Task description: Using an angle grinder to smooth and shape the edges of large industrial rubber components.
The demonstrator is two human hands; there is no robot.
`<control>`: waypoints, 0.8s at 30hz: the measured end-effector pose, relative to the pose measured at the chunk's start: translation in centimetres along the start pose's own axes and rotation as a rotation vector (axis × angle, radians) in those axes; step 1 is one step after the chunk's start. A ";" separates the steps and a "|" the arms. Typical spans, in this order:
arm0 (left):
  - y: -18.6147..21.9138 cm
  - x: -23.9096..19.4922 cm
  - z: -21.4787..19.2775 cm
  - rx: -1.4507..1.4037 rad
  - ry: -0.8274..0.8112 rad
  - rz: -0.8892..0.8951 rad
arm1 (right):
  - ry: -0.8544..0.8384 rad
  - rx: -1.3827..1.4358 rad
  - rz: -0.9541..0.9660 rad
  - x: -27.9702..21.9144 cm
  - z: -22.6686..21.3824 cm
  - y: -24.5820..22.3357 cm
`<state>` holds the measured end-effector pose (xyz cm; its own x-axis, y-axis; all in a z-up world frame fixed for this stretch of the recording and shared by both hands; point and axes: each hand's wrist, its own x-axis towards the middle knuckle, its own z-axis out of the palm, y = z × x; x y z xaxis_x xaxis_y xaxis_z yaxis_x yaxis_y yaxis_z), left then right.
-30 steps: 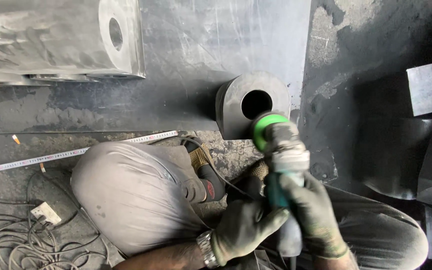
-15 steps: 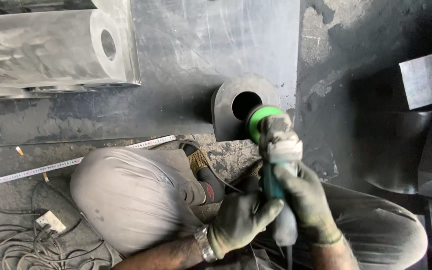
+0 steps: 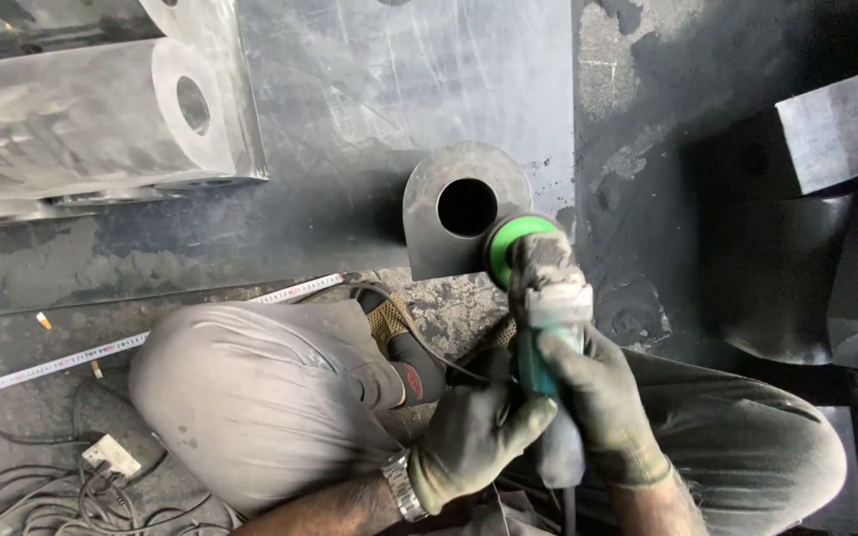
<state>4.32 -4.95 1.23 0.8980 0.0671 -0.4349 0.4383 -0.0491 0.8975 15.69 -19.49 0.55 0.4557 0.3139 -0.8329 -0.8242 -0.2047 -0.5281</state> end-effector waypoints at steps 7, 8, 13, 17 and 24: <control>-1.6 -2.0 0.3 0.008 -0.055 0.027 | -0.003 0.059 -0.032 -1.5 -0.6 3.0; -2.6 -2.8 0.6 0.024 -0.067 0.068 | -0.017 0.064 -0.023 -1.9 -0.5 3.5; -2.0 -3.0 0.1 0.038 -0.052 0.037 | 0.004 0.032 0.033 -2.5 1.2 2.4; -0.4 -1.9 0.4 -0.004 -0.070 0.013 | 0.047 0.089 0.007 -2.5 -0.5 3.2; -2.5 -3.7 -0.1 0.087 -0.060 -0.083 | 0.049 0.034 0.026 -1.6 1.5 3.9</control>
<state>-0.12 -4.99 0.63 0.8580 0.0145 -0.5134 0.5106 -0.1326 0.8496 11.24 -19.44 0.05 0.4490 0.2629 -0.8540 -0.8467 -0.1801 -0.5006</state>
